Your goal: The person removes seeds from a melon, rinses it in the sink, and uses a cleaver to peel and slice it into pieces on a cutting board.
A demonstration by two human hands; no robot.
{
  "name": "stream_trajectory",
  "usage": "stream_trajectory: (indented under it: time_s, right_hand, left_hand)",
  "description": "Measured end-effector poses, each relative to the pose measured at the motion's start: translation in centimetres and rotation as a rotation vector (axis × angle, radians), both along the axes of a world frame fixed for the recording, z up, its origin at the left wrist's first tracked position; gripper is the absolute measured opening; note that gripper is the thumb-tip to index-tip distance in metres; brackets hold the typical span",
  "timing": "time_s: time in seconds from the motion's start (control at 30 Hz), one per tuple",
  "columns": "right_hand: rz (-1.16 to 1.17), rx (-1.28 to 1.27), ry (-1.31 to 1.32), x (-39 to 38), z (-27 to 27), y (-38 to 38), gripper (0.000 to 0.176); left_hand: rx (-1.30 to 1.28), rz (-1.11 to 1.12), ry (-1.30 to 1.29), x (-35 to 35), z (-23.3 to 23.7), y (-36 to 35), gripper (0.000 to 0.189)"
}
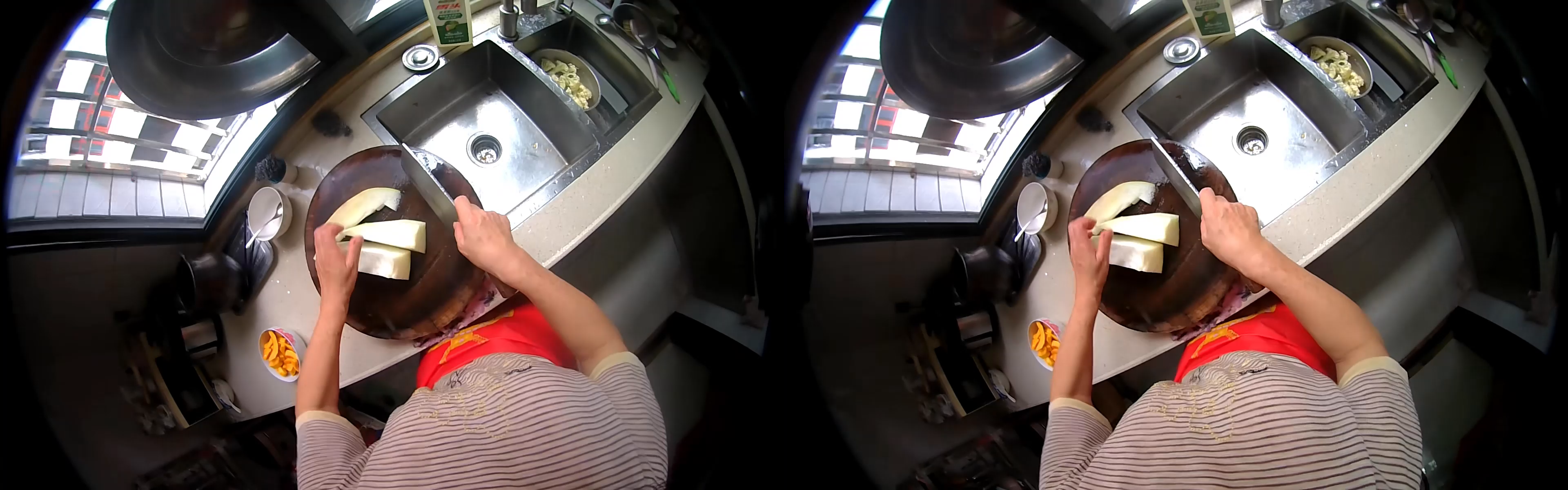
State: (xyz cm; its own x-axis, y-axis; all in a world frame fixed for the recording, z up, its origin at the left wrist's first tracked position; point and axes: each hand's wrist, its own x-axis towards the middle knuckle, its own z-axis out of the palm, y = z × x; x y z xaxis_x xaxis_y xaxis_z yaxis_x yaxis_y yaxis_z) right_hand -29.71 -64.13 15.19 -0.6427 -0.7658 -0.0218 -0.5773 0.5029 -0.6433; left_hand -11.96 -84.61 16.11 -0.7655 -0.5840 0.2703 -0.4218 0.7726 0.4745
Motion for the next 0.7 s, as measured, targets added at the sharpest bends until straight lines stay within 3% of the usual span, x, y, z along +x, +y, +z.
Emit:
stream_trajectory:
  time_s: [0.2, 0.33, 0.57, 0.7]
  right_hand:
    - [0.032, 0.027, 0.066, 1.0, -0.1, -0.6, 0.016]
    - [0.05, 0.019, 0.08, 1.3, 0.4, -0.8, 0.013]
    - [0.068, 0.012, 0.112, 1.7, 0.5, -1.0, 0.013]
    - [0.066, -0.009, 0.139, 2.0, 0.3, -1.0, 0.012]
  left_hand:
    - [-0.319, -0.151, -0.035, 3.5, -2.7, 0.2, 0.058]
    - [-0.321, -0.273, -0.252, 3.1, 0.7, 2.2, 0.057]
    - [-0.148, -0.074, -0.512, 4.6, 1.2, 3.9, 0.058]
    - [0.005, 0.059, -0.531, 5.8, 1.3, 4.3, 0.053]
